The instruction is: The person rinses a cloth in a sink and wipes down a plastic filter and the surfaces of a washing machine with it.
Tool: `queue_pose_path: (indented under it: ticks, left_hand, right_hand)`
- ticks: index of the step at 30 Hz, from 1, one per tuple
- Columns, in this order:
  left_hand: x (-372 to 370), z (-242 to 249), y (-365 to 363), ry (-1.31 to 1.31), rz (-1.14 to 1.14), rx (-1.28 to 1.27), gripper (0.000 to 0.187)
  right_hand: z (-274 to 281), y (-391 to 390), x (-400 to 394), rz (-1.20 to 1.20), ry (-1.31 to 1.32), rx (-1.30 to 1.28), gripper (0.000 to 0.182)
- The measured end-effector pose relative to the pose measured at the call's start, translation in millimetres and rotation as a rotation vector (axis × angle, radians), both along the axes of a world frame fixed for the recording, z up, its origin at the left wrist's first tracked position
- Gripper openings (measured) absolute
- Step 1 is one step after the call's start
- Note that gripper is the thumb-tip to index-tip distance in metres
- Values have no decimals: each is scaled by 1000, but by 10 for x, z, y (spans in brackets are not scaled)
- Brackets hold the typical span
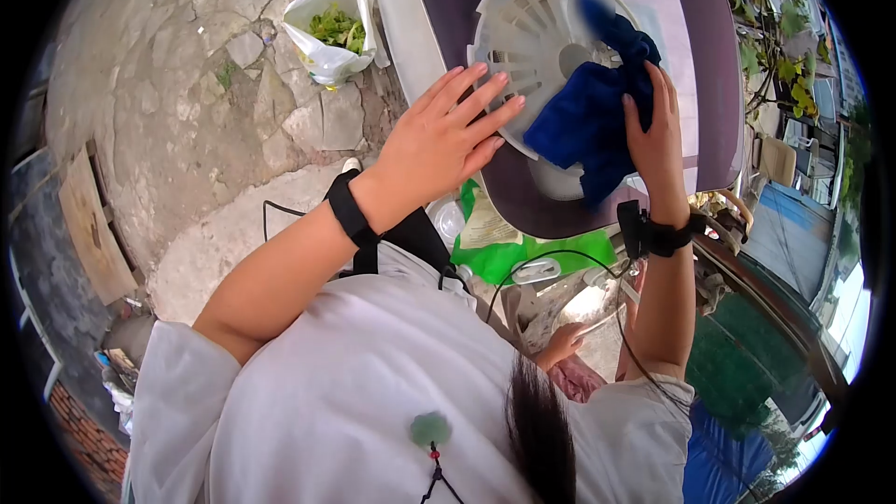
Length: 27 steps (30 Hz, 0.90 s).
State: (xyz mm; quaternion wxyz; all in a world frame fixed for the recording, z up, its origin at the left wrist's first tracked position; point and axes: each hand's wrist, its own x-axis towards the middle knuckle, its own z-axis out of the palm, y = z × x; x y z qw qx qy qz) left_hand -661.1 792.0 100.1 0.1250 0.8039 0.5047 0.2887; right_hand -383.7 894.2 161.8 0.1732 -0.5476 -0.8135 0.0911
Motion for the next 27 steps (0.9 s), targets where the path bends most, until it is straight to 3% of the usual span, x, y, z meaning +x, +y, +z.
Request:
queue_pose_path:
  ticks: [1, 7, 12, 14, 18, 20, 22, 23, 26, 27]
  left_hand:
    - [6, 2, 10, -6, 2, 5, 51]
    - [-15, 25, 16, -10, -5, 1, 52]
    - [-5, 20, 22, -12, -6, -1, 53]
    - [1, 31, 19, -13, -9, -9, 53]
    - [-17, 26, 9, -13, -11, -30, 52]
    - [-28, 14, 26, -16, -12, -29, 50]
    - [-30, -4, 18, -25, -15, -27, 49]
    - [-24, 4, 1, -32, -15, -28, 48]
    - [-12, 24, 24, -38, -12, -14, 47]
    - [-15, 16, 25, -31, -12, -9, 47]
  right_hand:
    - [-20, -96, -41, -6, -116, 44, 46]
    - [142, -498, -419, 146, 5, -128, 43]
    - [127, 56, -382, 28, 143, -2, 33]
    - [16, 45, -452, 32, 189, -71, 31]
    - [80, -334, -744, 252, 168, -182, 39]
    - [150, -319, -790, 403, 153, -231, 34]
    - [294, -95, -895, 229, 308, -230, 29]
    - [330, 72, -928, 169, 337, -102, 29]
    - [81, 501, -996, 270, 370, -25, 41]
    - [-99, 512, -1022, 298, 251, -58, 48]
